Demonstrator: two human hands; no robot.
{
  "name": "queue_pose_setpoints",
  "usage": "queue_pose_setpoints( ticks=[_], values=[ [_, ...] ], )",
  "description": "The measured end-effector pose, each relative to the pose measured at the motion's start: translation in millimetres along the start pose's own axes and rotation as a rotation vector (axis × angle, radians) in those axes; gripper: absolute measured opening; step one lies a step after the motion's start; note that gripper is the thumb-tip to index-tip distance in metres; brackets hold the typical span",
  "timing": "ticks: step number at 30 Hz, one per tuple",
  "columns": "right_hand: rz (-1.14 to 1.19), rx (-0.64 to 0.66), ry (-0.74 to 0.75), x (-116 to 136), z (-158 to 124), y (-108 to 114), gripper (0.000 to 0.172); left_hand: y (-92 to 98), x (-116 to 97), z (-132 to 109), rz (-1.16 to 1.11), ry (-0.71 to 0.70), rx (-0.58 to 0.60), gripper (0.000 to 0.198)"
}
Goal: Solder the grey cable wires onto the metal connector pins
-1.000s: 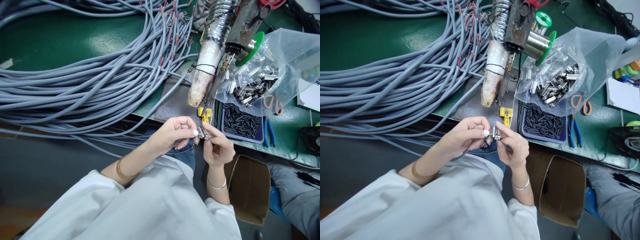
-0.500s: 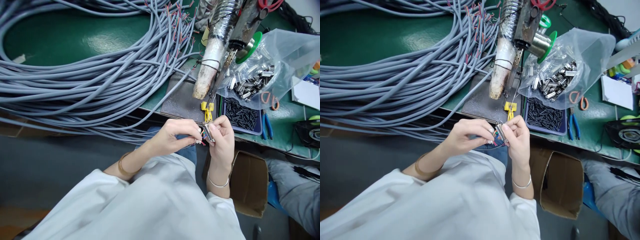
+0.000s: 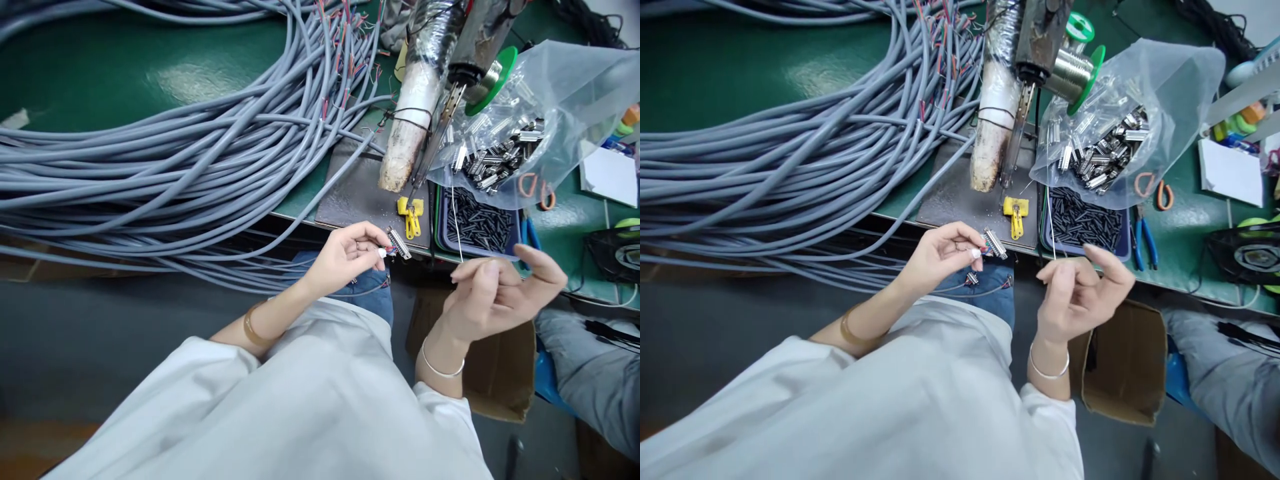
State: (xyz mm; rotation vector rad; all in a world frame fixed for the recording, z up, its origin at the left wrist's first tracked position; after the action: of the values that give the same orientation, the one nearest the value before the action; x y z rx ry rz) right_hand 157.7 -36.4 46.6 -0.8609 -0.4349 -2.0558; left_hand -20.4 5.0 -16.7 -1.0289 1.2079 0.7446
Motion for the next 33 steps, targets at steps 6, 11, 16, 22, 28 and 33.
queue_pose_setpoints(
  ticks=[6, 11, 16, 22, 28, 33],
  values=[
    [-0.038, 0.203, -0.117, -17.9, -19.0, -2.7, 0.014, 7.2, 3.1, 6.5, -0.217, 0.084, 0.024, 0.013],
    [0.021, 0.359, 0.080, -22.6, -33.2, -9.1, 0.021, 6.7, -0.1, 8.4, -0.304, 0.098, 0.060, 0.020],
    [-0.057, 0.474, 0.256, -14.1, -34.1, -12.3, 0.018, 10.0, 0.0, 7.3, -0.305, 0.066, 0.088, 0.022],
    [-0.119, 0.504, 0.369, -14.3, -38.0, -15.9, 0.024, 13.5, 0.7, 6.6, -0.234, 0.022, 0.103, 0.017],
    [-0.108, 0.373, 0.114, -20.2, -36.5, -19.0, 0.021, 14.2, 1.7, 4.8, 0.019, -0.069, 0.054, 0.015],
    [-0.059, 0.332, -0.011, -27.0, -35.3, -19.6, 0.018, 10.6, -0.5, 3.7, 0.129, -0.090, 0.013, 0.011]
  ],
)
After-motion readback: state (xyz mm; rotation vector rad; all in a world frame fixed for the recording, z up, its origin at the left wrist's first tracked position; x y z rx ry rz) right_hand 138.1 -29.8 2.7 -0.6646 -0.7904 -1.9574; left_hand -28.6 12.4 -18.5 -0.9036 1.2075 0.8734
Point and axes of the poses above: each hand's wrist, its own z-axis towards the middle knuckle, its own y-axis out of the back of the hand, x = y × z, the point moved 2 cm from there along z, towards the middle knuckle, and after that the axes turned 10 degrees about z, right-handed, at the moved point
